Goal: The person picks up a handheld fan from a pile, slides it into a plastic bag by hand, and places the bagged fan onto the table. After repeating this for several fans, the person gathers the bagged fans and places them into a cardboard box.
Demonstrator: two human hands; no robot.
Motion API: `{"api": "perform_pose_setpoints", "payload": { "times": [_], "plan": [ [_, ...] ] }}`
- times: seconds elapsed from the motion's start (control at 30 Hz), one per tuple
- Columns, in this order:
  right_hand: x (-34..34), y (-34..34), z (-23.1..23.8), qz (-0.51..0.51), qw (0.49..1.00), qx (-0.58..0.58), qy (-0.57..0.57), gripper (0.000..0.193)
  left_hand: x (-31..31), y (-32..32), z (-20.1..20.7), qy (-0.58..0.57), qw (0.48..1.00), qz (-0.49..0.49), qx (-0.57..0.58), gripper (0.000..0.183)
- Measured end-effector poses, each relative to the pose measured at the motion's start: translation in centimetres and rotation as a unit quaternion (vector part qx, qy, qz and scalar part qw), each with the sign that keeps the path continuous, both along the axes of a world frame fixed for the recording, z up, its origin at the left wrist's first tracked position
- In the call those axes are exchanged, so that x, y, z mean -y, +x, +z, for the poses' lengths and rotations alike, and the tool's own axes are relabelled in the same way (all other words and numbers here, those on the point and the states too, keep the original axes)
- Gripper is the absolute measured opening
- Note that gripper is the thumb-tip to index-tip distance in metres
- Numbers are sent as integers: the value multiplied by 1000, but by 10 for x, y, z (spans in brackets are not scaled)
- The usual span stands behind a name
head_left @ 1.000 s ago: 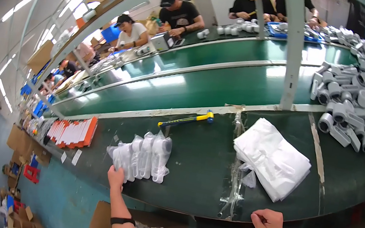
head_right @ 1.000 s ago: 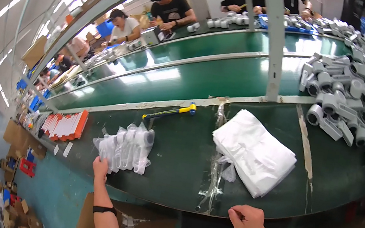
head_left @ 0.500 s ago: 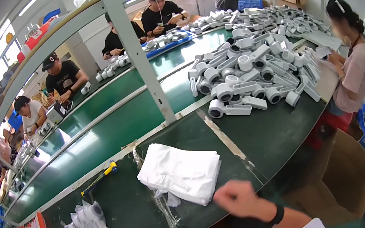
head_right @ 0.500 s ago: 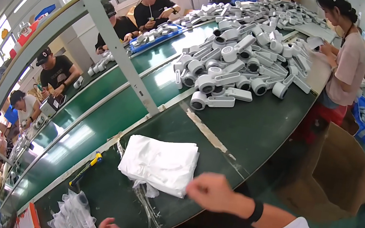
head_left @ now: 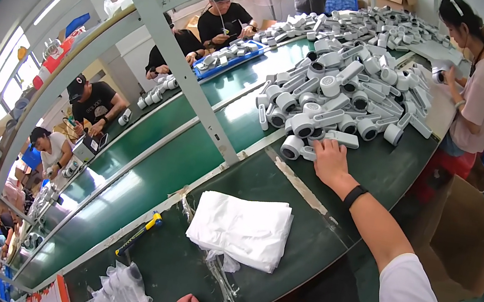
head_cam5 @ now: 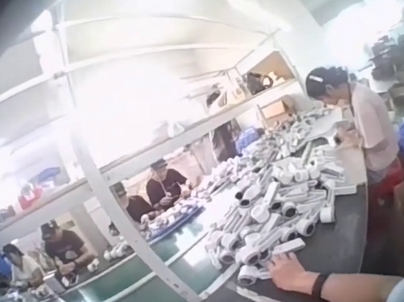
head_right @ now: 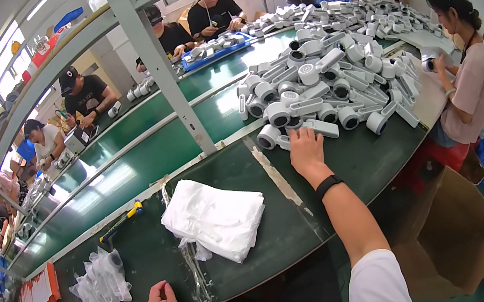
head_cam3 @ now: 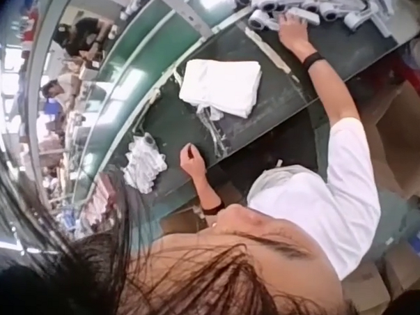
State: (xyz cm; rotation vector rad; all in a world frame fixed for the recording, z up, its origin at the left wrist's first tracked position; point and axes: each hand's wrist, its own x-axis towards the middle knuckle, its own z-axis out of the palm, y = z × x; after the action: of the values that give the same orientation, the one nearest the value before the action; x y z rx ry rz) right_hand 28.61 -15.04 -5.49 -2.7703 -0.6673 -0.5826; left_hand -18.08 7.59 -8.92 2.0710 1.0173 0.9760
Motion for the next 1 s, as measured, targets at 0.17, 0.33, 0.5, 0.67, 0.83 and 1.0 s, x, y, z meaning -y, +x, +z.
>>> {"api": "perform_pose_setpoints", "payload": {
  "times": [0.17, 0.33, 0.5, 0.67, 0.83, 1.0],
  "plan": [
    [9, -8, -2, 41, 994, -90, 39, 42, 8, 11, 14, 27, 999, -24, -3, 9],
    [28, -41, 32, 80, 947, -251, 182, 33, 17, 40, 46, 10, 994, -101, 48, 18],
    [59, -81, 24, 167, 824, -317, 439, 33, 70, 126, 100, 148, 931, -331, 29, 24],
    [58, -155, 37, 128, 627, -484, 597, 26, 75, 179, 88, 230, 896, -373, -75, 23],
    [73, -187, 37, 116, 581, -509, 625, 26, 71, 188, 83, 208, 894, -377, -125, 12],
    [61, -192, 29, 109, 579, -505, 630, 26, 67, 192, 81, 156, 909, -370, -108, 11]
  ]
}}
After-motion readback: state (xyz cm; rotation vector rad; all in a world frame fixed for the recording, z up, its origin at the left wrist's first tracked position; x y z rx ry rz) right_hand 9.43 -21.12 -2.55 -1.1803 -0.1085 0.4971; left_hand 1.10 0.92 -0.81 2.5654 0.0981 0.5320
